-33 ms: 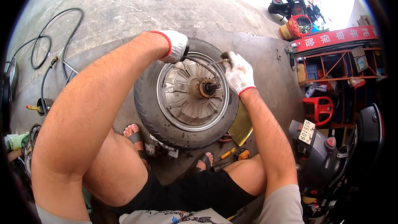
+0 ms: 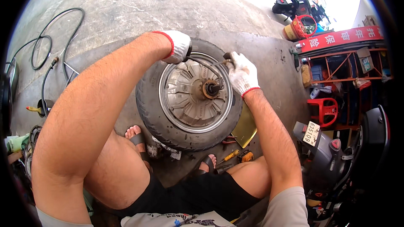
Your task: The person sits on the ground and uses a hammer and metal rod to strike the center hub of a motorcycle wheel. They then use a power drill to work on the hub area.
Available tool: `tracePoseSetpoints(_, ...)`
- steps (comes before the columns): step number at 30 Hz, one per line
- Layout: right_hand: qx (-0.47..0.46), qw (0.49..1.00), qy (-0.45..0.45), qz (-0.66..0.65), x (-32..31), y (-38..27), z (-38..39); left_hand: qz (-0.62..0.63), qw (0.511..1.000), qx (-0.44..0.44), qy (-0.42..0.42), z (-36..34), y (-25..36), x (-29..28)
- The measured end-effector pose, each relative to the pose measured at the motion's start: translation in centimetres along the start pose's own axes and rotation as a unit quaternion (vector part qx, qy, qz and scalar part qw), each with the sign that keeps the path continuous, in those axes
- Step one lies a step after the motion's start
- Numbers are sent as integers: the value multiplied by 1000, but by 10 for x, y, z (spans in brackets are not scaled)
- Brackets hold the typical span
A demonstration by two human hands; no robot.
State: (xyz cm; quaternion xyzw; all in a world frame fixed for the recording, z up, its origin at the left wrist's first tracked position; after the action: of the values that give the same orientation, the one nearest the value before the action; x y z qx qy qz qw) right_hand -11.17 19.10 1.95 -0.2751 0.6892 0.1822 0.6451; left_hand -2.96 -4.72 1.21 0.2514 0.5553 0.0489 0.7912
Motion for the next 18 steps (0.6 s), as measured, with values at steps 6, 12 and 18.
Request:
tracePoseSetpoints(6,24,984,-77,156,-14,-29,-15,1,1000,-9,-14,-3,-3,1)
tracePoseSetpoints(12,-93,975,-103,172,-17,-28,-24,15,1000,-23,-8,1,2,-1)
tracePoseSetpoints(18,23,966,-130,222,-11,-29,-38,-11,1000,-4,-10,0,2,0)
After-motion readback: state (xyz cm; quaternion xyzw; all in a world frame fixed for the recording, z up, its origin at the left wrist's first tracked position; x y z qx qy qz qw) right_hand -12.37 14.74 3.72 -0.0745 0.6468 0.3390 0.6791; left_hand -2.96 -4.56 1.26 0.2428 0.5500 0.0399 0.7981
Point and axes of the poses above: each hand's wrist, its own z-axis away from the middle knuckle, its own x-axis out of the palm, y = z × x, the point moved 2 cm from there along -z, towards the middle knuckle, and after that the axes turned 10 degrees about x, right-handed, at the moved point
